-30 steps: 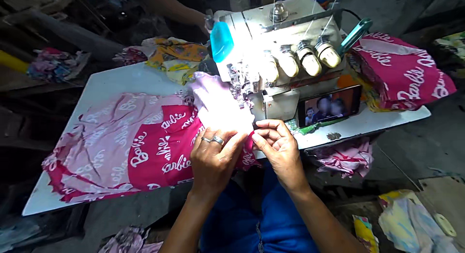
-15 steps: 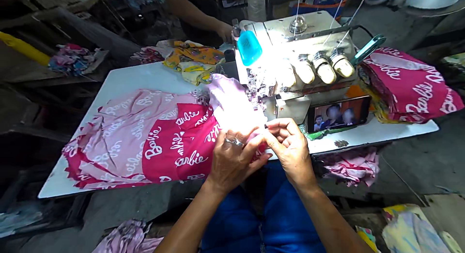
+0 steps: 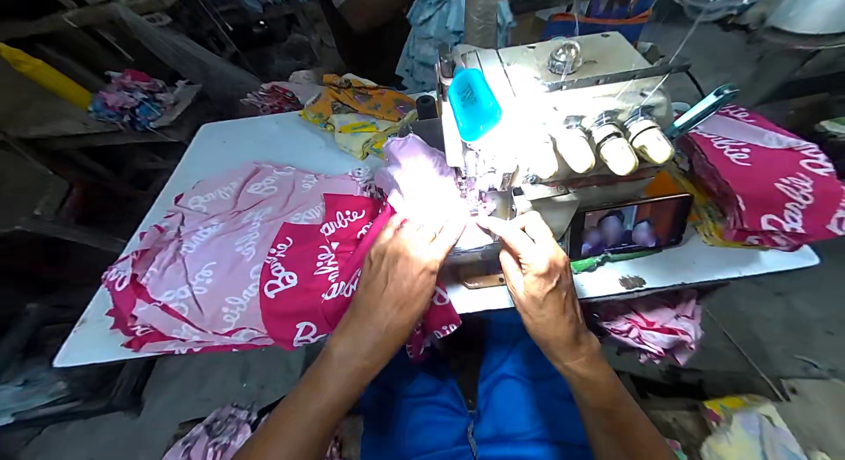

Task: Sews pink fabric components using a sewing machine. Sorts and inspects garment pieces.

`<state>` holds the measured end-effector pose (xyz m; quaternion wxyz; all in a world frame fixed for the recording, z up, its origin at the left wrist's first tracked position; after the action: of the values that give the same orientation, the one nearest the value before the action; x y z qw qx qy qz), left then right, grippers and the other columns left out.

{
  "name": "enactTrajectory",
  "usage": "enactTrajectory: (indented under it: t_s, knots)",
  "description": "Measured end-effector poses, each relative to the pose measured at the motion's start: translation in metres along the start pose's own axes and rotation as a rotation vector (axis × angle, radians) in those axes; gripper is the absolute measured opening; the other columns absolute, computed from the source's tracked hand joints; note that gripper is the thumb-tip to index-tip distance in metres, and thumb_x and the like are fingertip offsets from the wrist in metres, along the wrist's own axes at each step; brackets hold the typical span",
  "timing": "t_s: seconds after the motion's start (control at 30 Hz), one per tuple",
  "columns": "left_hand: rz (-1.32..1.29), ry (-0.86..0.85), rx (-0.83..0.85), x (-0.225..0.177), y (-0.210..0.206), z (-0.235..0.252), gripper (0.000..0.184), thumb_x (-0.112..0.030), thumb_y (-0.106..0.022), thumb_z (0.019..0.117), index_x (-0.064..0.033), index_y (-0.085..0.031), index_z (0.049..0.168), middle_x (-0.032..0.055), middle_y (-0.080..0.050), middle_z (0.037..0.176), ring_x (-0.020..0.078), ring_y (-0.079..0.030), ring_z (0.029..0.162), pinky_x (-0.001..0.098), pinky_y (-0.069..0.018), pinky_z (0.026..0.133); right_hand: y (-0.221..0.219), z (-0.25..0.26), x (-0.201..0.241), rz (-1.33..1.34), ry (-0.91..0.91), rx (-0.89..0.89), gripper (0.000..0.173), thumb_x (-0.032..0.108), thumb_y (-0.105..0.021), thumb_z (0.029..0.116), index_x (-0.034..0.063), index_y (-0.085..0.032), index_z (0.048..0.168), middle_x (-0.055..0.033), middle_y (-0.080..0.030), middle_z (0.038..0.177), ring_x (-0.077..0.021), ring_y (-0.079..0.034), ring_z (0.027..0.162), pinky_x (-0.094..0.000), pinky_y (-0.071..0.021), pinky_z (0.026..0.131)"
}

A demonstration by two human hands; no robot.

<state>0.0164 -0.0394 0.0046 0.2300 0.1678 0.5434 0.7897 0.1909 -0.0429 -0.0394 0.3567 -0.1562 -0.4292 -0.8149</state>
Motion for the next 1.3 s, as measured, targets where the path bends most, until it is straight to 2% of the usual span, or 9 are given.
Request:
enactTrajectory:
  t_s: [0.13,0.37,0.53,0.73,0.83,0.93,1.0,1.17,1.3]
  knots:
    - [-0.026,0.052,0.010,0.016,-0.001,0.021,0.042,0.004,-0.047,0.1001,-0.0065,-0.065,0.137,0.0119,-0.061,0.144,0.0332,-0.058,0.133,0.0523,-0.0465,0.107,-0.003,-0.012,-0.001,-0.060,-0.043,0.049,0.047,0.002,-0.059,0.0945,0.0200,-0.068,0.137,-0.0087,-0.060,0.097,-0.0210,-0.062,0.081,-0.0360,-0.0535,0.068]
    - [-0.041,0.271,-0.013,0.015,0.003,0.014,0.046,0.002,-0.044,0.1016,-0.0088,-0.060,0.143,0.0124,-0.054,0.151,0.0388,-0.054,0.135,0.0610,-0.0511,0.092,-0.008,-0.042,0.002,-0.034,-0.041,0.071,0.042,0.012,-0.058,0.0992,0.0109,-0.064,0.141,-0.0100,-0.068,0.091,-0.0200,-0.066,0.075,-0.0313,-0.0559,0.069]
    - [-0.023,0.406,-0.058,0.007,0.002,-0.009,0.046,0.008,-0.052,0.0971,-0.0094,-0.065,0.137,0.0113,-0.053,0.152,0.0395,-0.070,0.094,0.0561,-0.0542,0.066,-0.011,-0.051,0.010,0.088,-0.015,0.133,0.043,0.016,-0.057,0.1013,0.0079,-0.060,0.143,-0.0082,-0.071,0.095,-0.0152,-0.067,0.077,-0.0277,-0.0574,0.072]
    - [-0.162,0.469,-0.193,-0.017,-0.013,-0.054,0.051,0.007,-0.054,0.0950,-0.0074,-0.059,0.143,0.0224,-0.048,0.141,0.0320,-0.066,0.079,0.0448,-0.0565,0.060,-0.022,-0.049,0.026,0.348,0.027,0.260,0.048,0.029,-0.054,0.1065,0.0055,-0.053,0.148,-0.0076,-0.072,0.109,-0.0119,-0.069,0.094,-0.0264,-0.0564,0.088]
    - [-0.401,0.370,-0.164,-0.042,-0.019,-0.078,0.039,-0.003,-0.057,0.0955,-0.0009,-0.065,0.133,0.0237,-0.056,0.136,0.0281,-0.071,0.085,0.0401,-0.0606,0.068,-0.024,-0.043,0.029,0.522,-0.021,0.329,0.055,0.040,-0.047,0.1083,0.0059,-0.049,0.152,-0.0096,-0.068,0.127,-0.0109,-0.066,0.114,-0.0287,-0.0519,0.103]
    - [-0.714,0.163,-0.018,-0.043,-0.027,-0.095,0.026,-0.020,-0.058,0.1018,-0.0042,-0.074,0.116,0.0115,-0.069,0.123,0.0139,-0.070,0.098,0.0270,-0.0578,0.086,-0.020,-0.037,0.014,0.507,-0.163,0.243,0.042,0.034,-0.043,0.1088,0.0083,-0.074,0.118,-0.0032,-0.070,0.101,-0.0065,-0.065,0.094,-0.0270,-0.0536,0.086]
    - [-0.791,0.236,-0.038,-0.024,-0.026,-0.097,0.026,-0.022,-0.057,0.1029,-0.0062,-0.078,0.101,0.0030,-0.075,0.103,0.0061,-0.071,0.086,0.0232,-0.0591,0.079,-0.016,-0.034,-0.008,0.426,-0.231,0.081,0.032,0.022,-0.050,0.1060,0.0075,-0.077,0.096,-0.0006,-0.069,0.086,-0.0039,-0.063,0.082,-0.0236,-0.0523,0.078]
    - [-0.680,0.779,-0.129,0.048,-0.016,-0.079,0.031,-0.022,-0.051,0.1080,0.0008,-0.068,0.119,0.0126,-0.073,0.097,0.0188,-0.073,0.080,0.0397,-0.0624,0.077,-0.001,-0.045,-0.026,0.279,-0.289,0.059,0.026,0.013,-0.063,0.0970,-0.0024,-0.072,0.116,-0.0167,-0.069,0.113,-0.0172,-0.066,0.096,-0.0305,-0.0541,0.084]
    - [-0.670,0.838,0.157,0.073,-0.032,-0.050,0.047,-0.035,-0.045,0.1107,0.0051,-0.068,0.115,0.0213,-0.069,0.097,0.0288,-0.069,0.082,0.0517,-0.0567,0.080,-0.001,-0.069,0.000,0.448,-0.299,0.193,0.037,0.015,-0.062,0.0975,-0.0075,-0.065,0.127,-0.0205,-0.066,0.127,-0.0173,-0.066,0.112,-0.0298,-0.0539,0.096]
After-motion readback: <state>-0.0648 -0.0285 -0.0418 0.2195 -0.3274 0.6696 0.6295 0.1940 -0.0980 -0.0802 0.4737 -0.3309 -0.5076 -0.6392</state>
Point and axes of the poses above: each hand's wrist, its own z-axis towards the middle knuckle, its own y-axis out of the back of the hand, x = y × z, the point moved 2 cm from there along z, towards the middle knuckle
